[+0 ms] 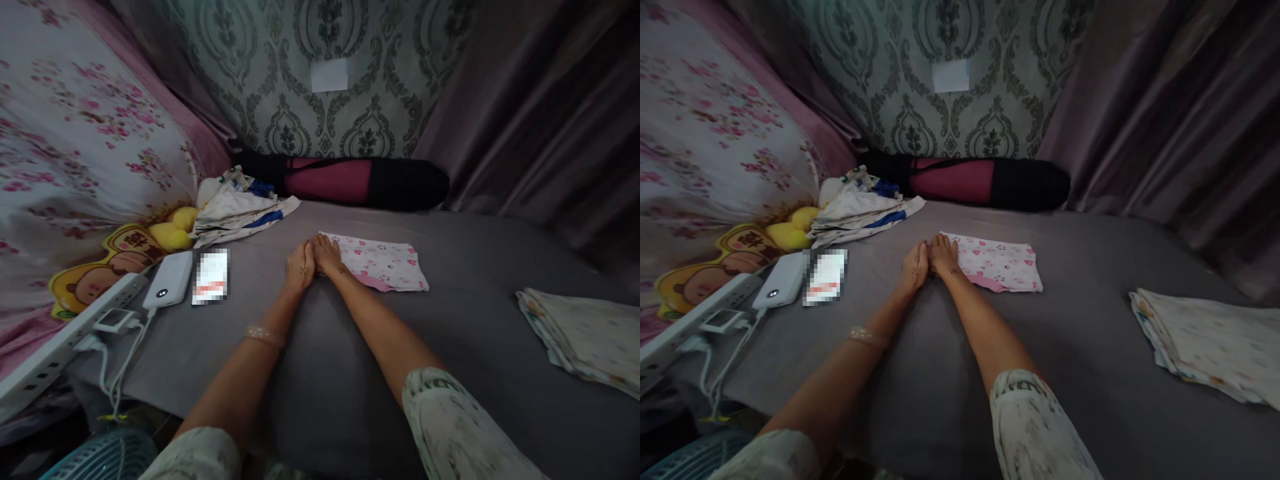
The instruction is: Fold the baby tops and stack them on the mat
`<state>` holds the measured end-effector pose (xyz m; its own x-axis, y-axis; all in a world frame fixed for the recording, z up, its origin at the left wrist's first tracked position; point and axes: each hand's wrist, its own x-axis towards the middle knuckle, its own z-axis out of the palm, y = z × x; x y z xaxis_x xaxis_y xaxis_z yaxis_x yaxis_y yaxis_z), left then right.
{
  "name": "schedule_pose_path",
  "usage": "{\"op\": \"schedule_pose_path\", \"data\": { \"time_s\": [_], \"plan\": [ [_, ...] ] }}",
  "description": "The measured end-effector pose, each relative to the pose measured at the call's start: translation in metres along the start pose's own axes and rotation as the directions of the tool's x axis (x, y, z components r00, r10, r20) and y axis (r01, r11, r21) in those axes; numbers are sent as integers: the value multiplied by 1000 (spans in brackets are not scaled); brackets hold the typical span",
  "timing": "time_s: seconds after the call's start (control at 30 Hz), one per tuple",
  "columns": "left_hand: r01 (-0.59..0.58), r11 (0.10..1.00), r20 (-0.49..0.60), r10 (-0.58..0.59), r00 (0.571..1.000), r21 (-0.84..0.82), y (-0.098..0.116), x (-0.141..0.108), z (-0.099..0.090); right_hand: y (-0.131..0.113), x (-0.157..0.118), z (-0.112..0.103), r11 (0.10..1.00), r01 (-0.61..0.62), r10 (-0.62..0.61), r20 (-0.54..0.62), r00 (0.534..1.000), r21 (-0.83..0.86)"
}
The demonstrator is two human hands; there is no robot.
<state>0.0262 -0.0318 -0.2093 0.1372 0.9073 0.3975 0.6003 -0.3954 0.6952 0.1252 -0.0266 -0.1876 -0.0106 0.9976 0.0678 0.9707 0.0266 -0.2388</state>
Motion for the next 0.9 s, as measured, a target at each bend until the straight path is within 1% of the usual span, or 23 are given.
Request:
{"op": "schedule_pose_path", "data": {
  "time_s": [0.07, 0.17, 0.23, 0.37, 0.5, 0.6, 0.73, 0.9],
  "plan": [
    [8, 1000, 2, -8, 1000, -7, 0, 0, 0, 2, -1, -6, 999, -11, 11, -5, 1000, 32],
    [-7, 1000, 16, 7, 1000, 8, -1, 0, 2, 10, -2, -11, 998, -37, 40, -54, 998, 54],
    [-36, 998, 47, 34, 998, 48, -2, 0, 3, 19, -2, -11, 997, -58, 62, -70, 996, 50],
    [-104, 984, 106, 89, 990, 145, 0, -1, 4, 31, -4, -4, 997, -79, 80, -57, 995, 18],
    [-150, 963, 161, 115, 980, 225, 3, -3, 2, 33, -6, 0, 997, -74, 74, -87, 993, 5],
    [-160, 951, 178, 114, 977, 267, 5, -4, 1, 31, -6, -1, 997, -80, 81, -66, 995, 22],
    [-203, 933, 188, 151, 970, 297, 7, -6, 1, 32, -8, -5, 995, -84, 87, -53, 995, 56],
    [-233, 916, 204, 172, 964, 327, 11, -9, 0, 47, -17, -10, 990, -134, 137, -76, 988, 48]
  ]
}}
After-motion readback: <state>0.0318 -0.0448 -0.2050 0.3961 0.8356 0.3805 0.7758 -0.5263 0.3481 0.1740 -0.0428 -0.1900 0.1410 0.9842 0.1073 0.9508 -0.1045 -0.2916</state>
